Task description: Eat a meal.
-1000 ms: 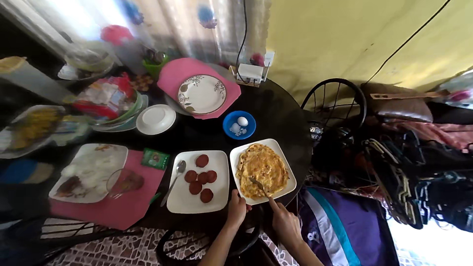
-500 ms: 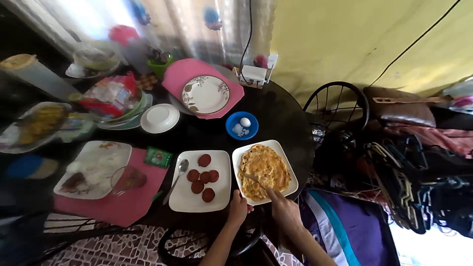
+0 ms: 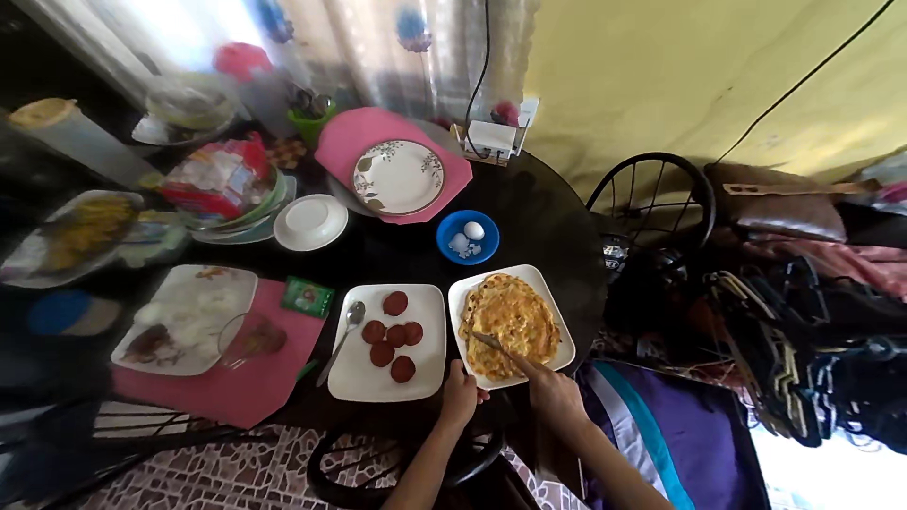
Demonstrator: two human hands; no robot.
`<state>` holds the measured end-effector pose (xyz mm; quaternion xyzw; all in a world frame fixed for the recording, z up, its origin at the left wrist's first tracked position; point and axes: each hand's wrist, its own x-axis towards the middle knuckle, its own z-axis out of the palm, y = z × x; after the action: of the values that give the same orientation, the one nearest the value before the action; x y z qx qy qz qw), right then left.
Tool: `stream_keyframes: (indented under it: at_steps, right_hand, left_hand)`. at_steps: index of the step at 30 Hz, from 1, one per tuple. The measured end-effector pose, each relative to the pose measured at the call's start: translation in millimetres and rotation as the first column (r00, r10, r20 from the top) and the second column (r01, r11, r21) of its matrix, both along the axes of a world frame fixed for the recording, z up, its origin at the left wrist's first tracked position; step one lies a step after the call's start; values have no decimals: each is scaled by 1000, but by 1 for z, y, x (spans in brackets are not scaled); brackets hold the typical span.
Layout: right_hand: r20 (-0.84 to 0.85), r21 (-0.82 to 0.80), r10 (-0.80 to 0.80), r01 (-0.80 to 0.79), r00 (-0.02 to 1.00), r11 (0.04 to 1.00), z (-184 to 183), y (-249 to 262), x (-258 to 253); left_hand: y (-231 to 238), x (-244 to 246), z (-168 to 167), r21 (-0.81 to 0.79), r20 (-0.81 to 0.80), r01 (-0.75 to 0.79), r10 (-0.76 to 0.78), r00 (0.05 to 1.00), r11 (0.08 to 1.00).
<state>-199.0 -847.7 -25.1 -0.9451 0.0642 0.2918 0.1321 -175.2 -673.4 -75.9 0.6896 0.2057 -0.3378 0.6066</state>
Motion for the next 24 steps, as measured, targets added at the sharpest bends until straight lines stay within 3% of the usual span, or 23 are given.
stream_keyframes:
  at_steps: [4,7,9,13,17,24]
  right_hand:
    - [-66,-36,33,-35,997,999,20,-16,1]
    - [67,-51,53,-50,996,997,35,-13,6]
    - [174,-27,62,-58,983,998,30,-5,8]
    - [219,-14,129,-130,967,991,1,4,9]
    - [193,-52,128,-121,973,991,-16,-4,-4]
    - [-2,4,31,-31,1000,1000,-3,5,9]
  left_hand:
    - [-1,1,1,8,-13,-1,1,1000,1000]
    - [0,2,3,15,-11,21,-21,1000,1000]
    - [1,1,2,20,-10,26,-26,1000,999]
    - [0,2,1,1,-14,18,-18,1000,1000]
    - [1,2,1,-18,-38,-12,11,999,1000]
    - [0,3,1,-12,-39,-10,9,999,1000]
